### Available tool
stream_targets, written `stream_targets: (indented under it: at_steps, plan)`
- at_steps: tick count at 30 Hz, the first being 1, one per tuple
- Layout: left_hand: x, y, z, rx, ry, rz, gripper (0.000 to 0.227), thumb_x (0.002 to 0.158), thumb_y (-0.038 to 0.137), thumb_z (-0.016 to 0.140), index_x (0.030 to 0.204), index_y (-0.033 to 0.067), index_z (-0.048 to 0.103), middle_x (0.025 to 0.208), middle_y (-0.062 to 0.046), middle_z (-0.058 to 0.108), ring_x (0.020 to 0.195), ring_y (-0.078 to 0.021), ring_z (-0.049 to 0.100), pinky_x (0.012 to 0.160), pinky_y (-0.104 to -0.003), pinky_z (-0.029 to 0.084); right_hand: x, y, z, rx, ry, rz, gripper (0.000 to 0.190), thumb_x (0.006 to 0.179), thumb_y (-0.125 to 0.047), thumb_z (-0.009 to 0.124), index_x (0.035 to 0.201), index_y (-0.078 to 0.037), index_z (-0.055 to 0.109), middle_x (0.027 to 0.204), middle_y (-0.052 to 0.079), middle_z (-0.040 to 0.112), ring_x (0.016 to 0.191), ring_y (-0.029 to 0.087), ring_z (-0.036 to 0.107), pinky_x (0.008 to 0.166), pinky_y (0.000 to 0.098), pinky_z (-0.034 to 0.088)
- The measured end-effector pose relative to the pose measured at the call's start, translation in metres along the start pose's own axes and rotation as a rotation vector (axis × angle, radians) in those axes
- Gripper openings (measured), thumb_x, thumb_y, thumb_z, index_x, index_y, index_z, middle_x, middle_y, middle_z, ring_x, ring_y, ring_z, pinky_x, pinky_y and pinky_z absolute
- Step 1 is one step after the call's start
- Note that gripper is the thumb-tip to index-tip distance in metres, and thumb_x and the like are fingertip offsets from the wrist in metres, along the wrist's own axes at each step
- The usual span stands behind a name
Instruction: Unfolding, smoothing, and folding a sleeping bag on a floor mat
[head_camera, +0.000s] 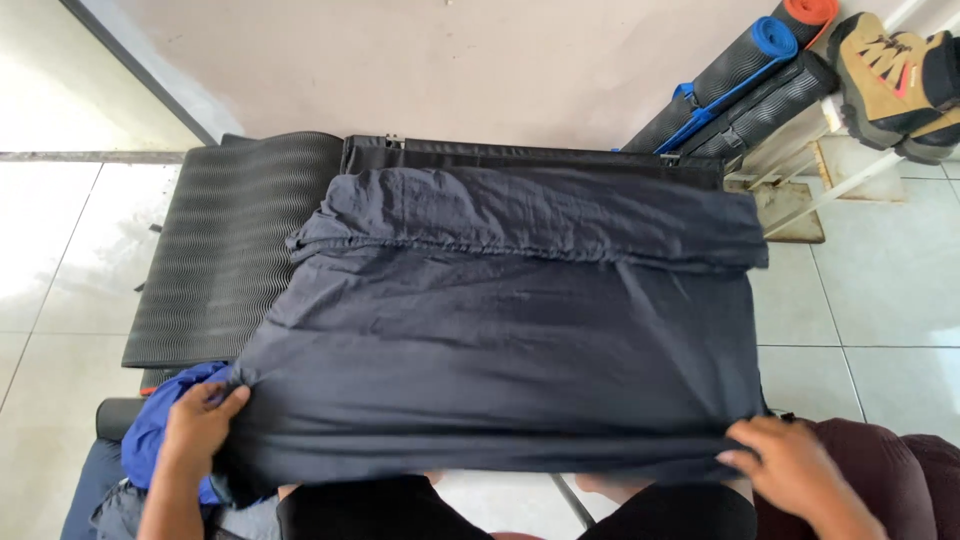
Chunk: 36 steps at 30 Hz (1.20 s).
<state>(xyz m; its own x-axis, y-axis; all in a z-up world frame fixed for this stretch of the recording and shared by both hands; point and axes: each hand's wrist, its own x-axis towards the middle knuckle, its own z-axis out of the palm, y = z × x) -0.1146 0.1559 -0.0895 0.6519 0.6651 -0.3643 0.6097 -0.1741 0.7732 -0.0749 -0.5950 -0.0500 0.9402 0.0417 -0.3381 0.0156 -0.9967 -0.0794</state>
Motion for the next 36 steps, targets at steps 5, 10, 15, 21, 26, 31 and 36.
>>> stream_targets:
  at_steps: [5, 10, 15, 21, 26, 31, 36]
  plan:
    - [-0.010, 0.013, 0.038, 0.667, 0.245, 0.338, 0.064, 0.078, 0.018, 0.069, 0.136, -0.0012, 0.052, 0.106, -0.024, 0.068, 0.100, -0.0414, 0.063, 0.084, -0.046, 0.049, 0.009, -0.003, -0.004, -0.026, -0.455, 0.144, 0.062, 0.070, -0.053, 0.084, 0.124, -0.034, 0.060, 0.122, -0.011, 0.067, 0.116, 0.010, 0.065, 0.102, 0.0249, 0.053]
    - [-0.141, 0.159, 0.165, 0.506, 0.311, 1.200, 0.031, 0.067, 0.012, 0.071, 0.096, 0.0000, 0.065, 0.106, -0.018, 0.062, 0.095, -0.0376, 0.060, 0.085, -0.046, 0.048, 0.032, -0.160, -0.065, 0.016, -0.159, 0.236, 0.050, 0.084, -0.055, 0.059, 0.130, -0.036, 0.058, 0.145, -0.001, 0.049, 0.126, 0.022, 0.058, 0.104, 0.0371, 0.051]
    - [-0.158, 0.091, 0.295, 0.979, -0.156, 1.012, 0.073, 0.089, 0.037, 0.048, 0.151, 0.0070, 0.025, 0.160, -0.017, 0.019, 0.147, -0.0340, 0.013, 0.117, -0.054, 0.008, 0.071, -0.292, 0.011, 0.153, 0.660, -0.652, 0.067, 0.087, -0.034, 0.064, 0.143, -0.004, 0.047, 0.140, 0.023, 0.049, 0.134, 0.039, 0.040, 0.107, 0.0559, 0.029]
    - [-0.160, 0.118, 0.269, 0.966, -0.304, 0.829, 0.075, 0.095, 0.068, 0.027, 0.155, 0.0228, 0.019, 0.161, -0.012, 0.013, 0.149, -0.0316, 0.005, 0.118, -0.054, 0.000, 0.116, -0.120, 0.005, -0.228, 0.779, -0.485, 0.062, 0.082, -0.054, 0.060, 0.132, -0.016, 0.058, 0.134, 0.016, 0.056, 0.126, 0.040, 0.048, 0.105, 0.0554, 0.035]
    - [-0.155, 0.096, 0.282, 0.702, 0.049, 1.141, 0.073, 0.090, 0.058, 0.046, 0.146, 0.0110, 0.041, 0.155, -0.019, 0.031, 0.144, -0.0380, 0.024, 0.116, -0.053, 0.015, 0.159, 0.064, 0.022, 0.040, 0.133, 0.515, 0.067, 0.095, -0.061, 0.032, 0.150, -0.023, 0.037, 0.144, 0.009, 0.046, 0.133, 0.039, 0.039, 0.104, 0.0618, 0.028]
    - [-0.156, 0.095, 0.284, 0.739, 0.031, 1.130, 0.074, 0.090, 0.058, 0.044, 0.146, 0.0094, 0.039, 0.154, -0.020, 0.031, 0.145, -0.0397, 0.022, 0.116, -0.055, 0.013, 0.130, -0.123, -0.050, -0.118, 0.883, -0.059, 0.031, 0.074, -0.016, 0.067, 0.102, -0.003, 0.070, 0.122, 0.017, 0.060, 0.103, 0.038, 0.052, 0.088, 0.0473, 0.042]
    - [-0.142, 0.077, 0.287, 0.741, 0.016, 1.178, 0.080, 0.081, 0.050, 0.047, 0.151, 0.0139, 0.031, 0.158, -0.020, 0.024, 0.147, -0.0409, 0.018, 0.116, -0.056, 0.012, 0.103, -0.299, -0.007, 0.250, 0.626, -0.724, 0.072, 0.078, -0.046, 0.068, 0.130, -0.001, 0.052, 0.139, 0.019, 0.048, 0.131, 0.040, 0.039, 0.107, 0.0551, 0.024]
